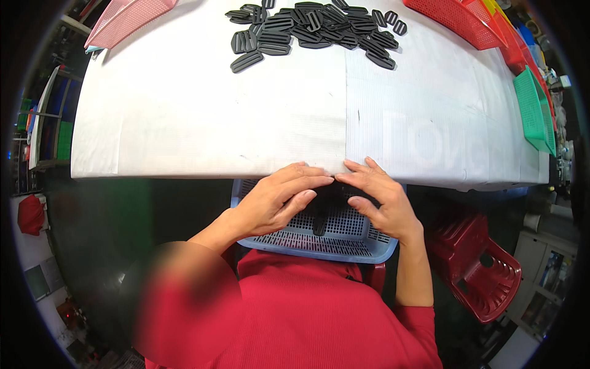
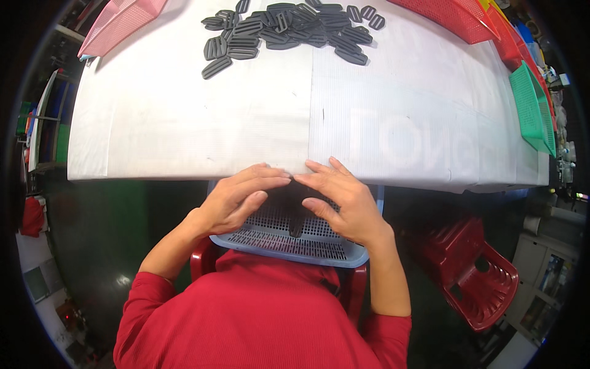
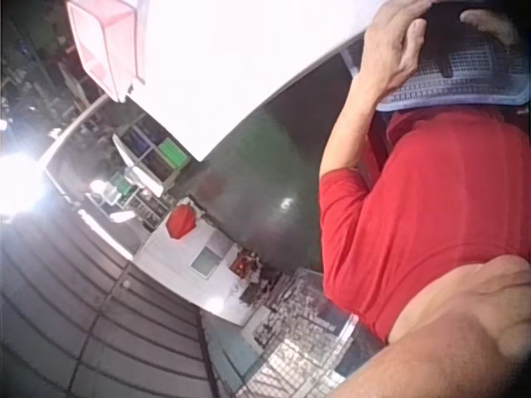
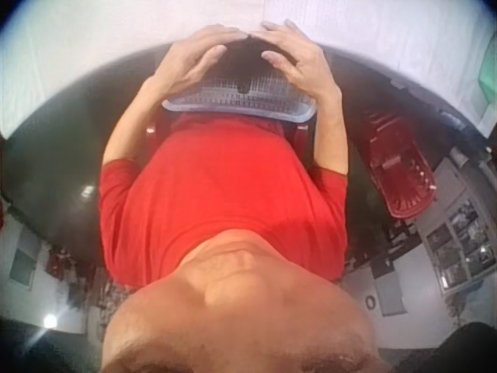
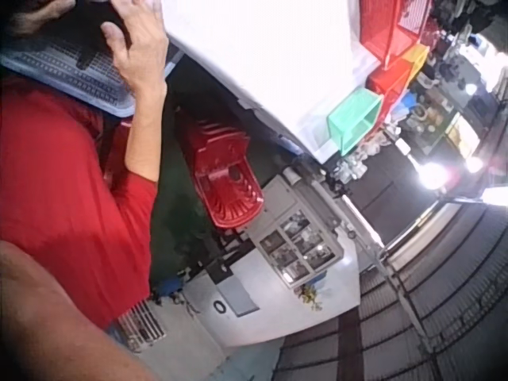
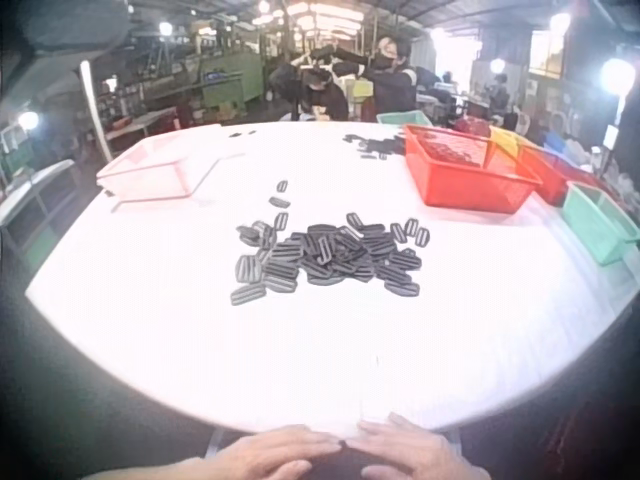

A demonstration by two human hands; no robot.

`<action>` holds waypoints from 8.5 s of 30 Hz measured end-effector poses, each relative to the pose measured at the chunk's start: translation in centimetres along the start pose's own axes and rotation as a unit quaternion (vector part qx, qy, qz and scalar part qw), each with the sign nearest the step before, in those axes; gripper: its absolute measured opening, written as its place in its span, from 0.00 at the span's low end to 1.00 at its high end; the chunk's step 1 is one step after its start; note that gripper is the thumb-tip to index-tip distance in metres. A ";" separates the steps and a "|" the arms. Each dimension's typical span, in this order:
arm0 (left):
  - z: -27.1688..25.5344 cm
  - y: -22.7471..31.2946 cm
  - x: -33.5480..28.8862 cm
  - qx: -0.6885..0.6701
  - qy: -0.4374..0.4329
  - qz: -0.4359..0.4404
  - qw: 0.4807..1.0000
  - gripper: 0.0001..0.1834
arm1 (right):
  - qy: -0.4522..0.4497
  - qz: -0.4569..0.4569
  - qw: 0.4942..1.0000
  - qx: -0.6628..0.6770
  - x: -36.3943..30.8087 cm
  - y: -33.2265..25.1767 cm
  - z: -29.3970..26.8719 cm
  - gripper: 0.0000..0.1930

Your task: The person sorts through a pile of plastic buckles on a table, places them into a blue basket, and then hangs them onto a metal rack in an industrial workspace.

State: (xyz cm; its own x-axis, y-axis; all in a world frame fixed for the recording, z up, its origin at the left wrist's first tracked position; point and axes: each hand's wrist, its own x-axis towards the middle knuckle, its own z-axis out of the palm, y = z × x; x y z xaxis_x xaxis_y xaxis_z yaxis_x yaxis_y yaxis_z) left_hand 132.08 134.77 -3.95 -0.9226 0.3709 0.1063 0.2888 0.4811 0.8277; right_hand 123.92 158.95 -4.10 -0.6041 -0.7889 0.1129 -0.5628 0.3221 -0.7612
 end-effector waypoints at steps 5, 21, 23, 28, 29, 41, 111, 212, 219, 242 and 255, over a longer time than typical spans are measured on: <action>-6.9 -3.9 4.5 0.073 0.245 -0.016 0.967 0.13 | 0.138 -0.002 0.990 0.040 3.8 1.9 -1.5 0.12; -12.4 -17.2 14.8 0.293 0.301 -0.035 0.907 0.17 | 0.179 -0.001 0.983 -0.042 5.8 3.0 0.1 0.12; -9.4 -15.0 13.9 0.254 0.343 -0.087 0.900 0.17 | 0.167 0.008 0.984 -0.066 6.0 2.5 0.2 0.14; -3.5 -10.1 12.7 0.261 0.342 -0.158 0.889 0.19 | 0.189 -0.015 0.970 -0.149 8.7 -0.4 4.3 0.20; -3.2 -9.5 12.1 0.151 0.360 -0.126 0.912 0.19 | 0.198 -0.027 0.964 -0.173 9.0 -0.7 5.0 0.20; -3.6 -4.5 0.2 0.209 0.233 -0.072 0.947 0.22 | 0.225 0.004 0.949 -0.220 5.0 2.6 2.5 0.21; -5.9 -7.9 0.0 0.235 0.373 -0.114 0.890 0.14 | 0.148 -0.019 0.951 -0.272 14.5 -0.6 4.9 0.08; -4.4 -7.9 11.6 0.410 0.255 -0.097 0.870 0.18 | 0.227 -0.025 0.908 -0.351 16.2 5.8 0.8 0.11; -4.4 -9.2 11.4 0.470 0.237 -0.046 0.849 0.13 | 0.261 0.001 0.926 -0.272 15.3 5.2 0.5 0.04; -7.6 -7.5 9.5 0.111 0.151 -0.166 0.968 0.16 | 0.213 0.127 0.950 -0.190 9.7 6.5 -3.1 0.15; -8.9 -10.9 9.2 0.086 0.329 -0.140 0.930 0.11 | -0.015 -0.096 0.957 -0.272 11.2 3.2 1.7 0.28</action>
State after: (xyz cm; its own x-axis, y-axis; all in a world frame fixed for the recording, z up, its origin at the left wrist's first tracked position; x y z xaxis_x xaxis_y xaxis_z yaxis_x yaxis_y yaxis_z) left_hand 118.12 125.86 -7.10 -0.9087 -0.3261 0.2606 -0.0012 0.6264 0.7795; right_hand 116.31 150.31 -6.35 -0.4478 -0.8732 0.1924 -0.8773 0.3876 -0.2829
